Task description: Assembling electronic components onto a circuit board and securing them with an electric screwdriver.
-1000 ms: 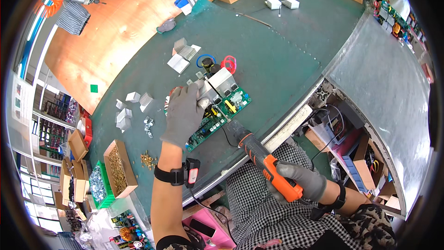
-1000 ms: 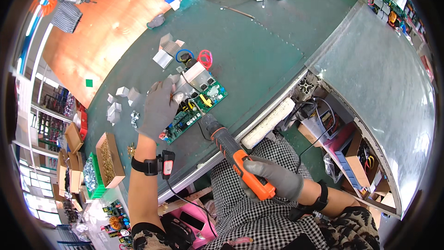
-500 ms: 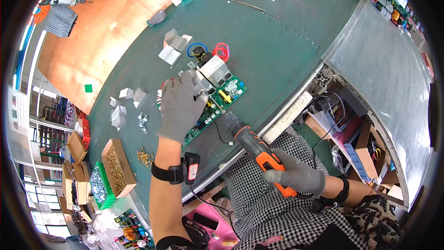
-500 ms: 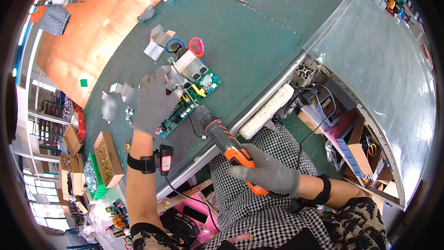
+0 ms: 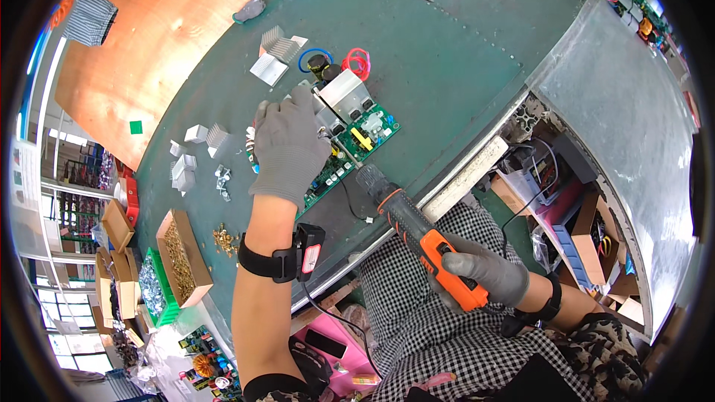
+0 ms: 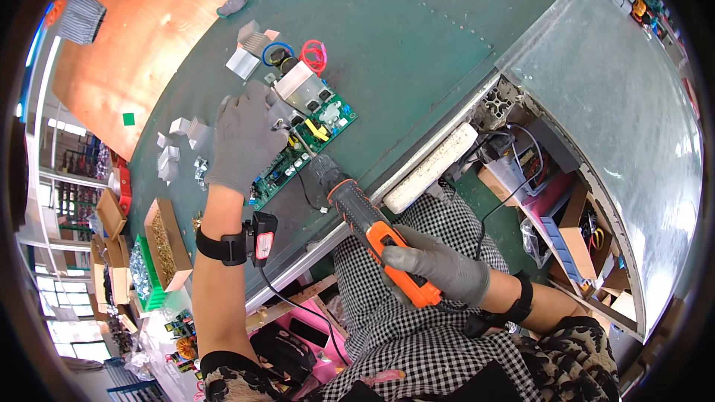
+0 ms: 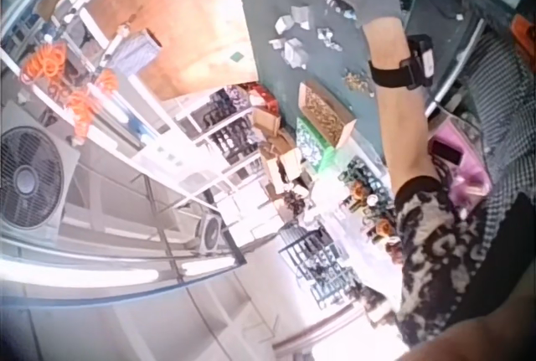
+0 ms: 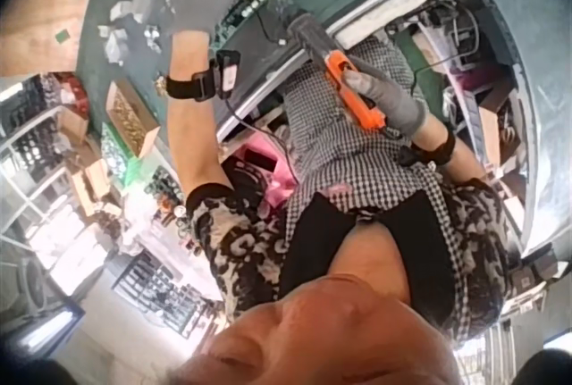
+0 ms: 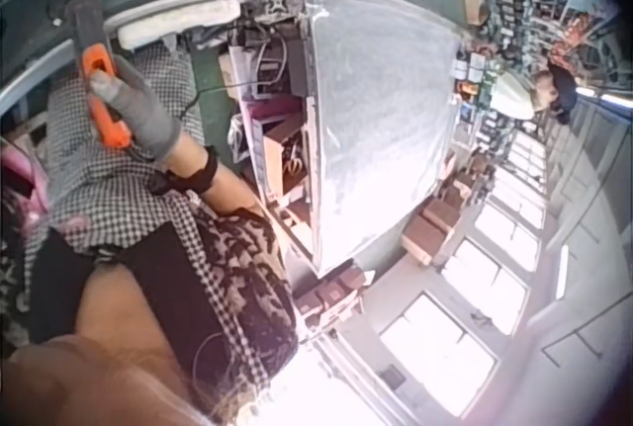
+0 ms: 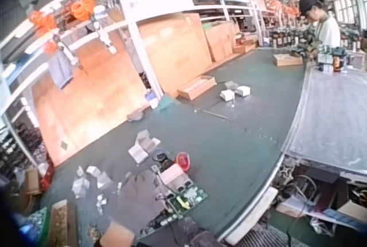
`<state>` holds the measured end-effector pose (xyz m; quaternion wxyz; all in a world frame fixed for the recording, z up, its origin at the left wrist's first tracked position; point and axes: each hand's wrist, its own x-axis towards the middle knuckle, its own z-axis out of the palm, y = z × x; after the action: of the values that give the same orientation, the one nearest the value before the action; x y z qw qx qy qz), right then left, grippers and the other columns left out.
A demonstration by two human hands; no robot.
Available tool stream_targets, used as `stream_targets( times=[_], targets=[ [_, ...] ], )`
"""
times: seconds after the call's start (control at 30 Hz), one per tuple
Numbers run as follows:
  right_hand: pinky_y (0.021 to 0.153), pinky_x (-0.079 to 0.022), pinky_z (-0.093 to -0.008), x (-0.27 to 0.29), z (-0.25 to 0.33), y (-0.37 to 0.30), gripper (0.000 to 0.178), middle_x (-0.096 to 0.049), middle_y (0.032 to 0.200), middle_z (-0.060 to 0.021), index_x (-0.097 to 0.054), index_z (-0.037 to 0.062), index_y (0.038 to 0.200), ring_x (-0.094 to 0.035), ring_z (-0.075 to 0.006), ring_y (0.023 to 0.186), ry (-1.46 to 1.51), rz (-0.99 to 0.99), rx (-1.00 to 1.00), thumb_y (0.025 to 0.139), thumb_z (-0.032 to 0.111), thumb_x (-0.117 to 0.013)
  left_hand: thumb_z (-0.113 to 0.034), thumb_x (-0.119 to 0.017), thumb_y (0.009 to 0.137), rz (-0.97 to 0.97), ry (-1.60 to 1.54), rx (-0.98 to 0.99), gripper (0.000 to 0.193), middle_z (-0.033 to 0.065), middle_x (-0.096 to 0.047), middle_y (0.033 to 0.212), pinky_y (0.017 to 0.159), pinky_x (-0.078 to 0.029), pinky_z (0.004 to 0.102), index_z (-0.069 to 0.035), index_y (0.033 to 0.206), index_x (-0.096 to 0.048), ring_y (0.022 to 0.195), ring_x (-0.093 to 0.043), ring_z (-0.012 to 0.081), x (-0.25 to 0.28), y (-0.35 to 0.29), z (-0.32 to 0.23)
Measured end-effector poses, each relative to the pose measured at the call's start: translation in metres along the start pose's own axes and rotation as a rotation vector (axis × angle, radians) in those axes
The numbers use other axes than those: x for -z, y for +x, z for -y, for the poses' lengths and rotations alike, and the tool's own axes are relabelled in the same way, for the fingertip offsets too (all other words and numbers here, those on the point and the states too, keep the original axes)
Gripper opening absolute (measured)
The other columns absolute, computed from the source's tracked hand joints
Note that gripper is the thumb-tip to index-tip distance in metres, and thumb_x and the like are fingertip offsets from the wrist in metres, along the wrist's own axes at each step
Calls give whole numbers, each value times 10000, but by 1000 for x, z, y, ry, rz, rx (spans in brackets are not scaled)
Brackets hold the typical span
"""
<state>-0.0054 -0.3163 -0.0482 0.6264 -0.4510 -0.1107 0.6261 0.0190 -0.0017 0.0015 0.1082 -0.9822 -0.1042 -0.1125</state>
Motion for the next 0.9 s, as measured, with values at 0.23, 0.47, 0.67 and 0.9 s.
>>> stream_targets(
  times=[0.23, 0.47, 0.67, 0.9],
  targets=[
    [518, -542, -273, 0, 2, 0, 778, -587, 792, -73, -443, -8, 1197, -615, -132, 617, 9, 5, -3, 853, 666, -624, -172, -761, 721, 47, -24, 19, 456, 126, -652, 959, 1046, -398, 442, -78, 1071, -484, 986, -644, 332, 5, 0, -1],
    [542, -543, -265, 1, 5, 1, 735, -579, 817, -61, -459, -3, 1166, -610, -117, 650, 36, 53, -7, 852, 633, -653, -182, -787, 702, 59, -25, 16, 554, 126, -667, 971, 1081, -384, 412, -74, 1158, -492, 993, -650, 306, 7, -1, -2],
    [537, -540, -264, -1, 4, 4, 644, -585, 800, -56, -479, 14, 1112, -610, -115, 641, 32, 39, -11, 871, 580, -666, -153, -757, 711, 39, -32, 17, 447, 119, -646, 959, 1076, -387, 441, -81, 1063, -492, 992, -637, 320, 5, -2, -1],
    [512, -525, -260, 0, 5, 7, 617, -590, 753, -68, -481, 17, 1084, -599, -122, 595, 44, 88, 8, 878, 573, -652, -142, -745, 726, 54, -96, 50, 391, 120, -654, 973, 1090, -368, 445, -96, 1026, -497, 1011, -630, 320, 9, -3, -4]
  ],
)
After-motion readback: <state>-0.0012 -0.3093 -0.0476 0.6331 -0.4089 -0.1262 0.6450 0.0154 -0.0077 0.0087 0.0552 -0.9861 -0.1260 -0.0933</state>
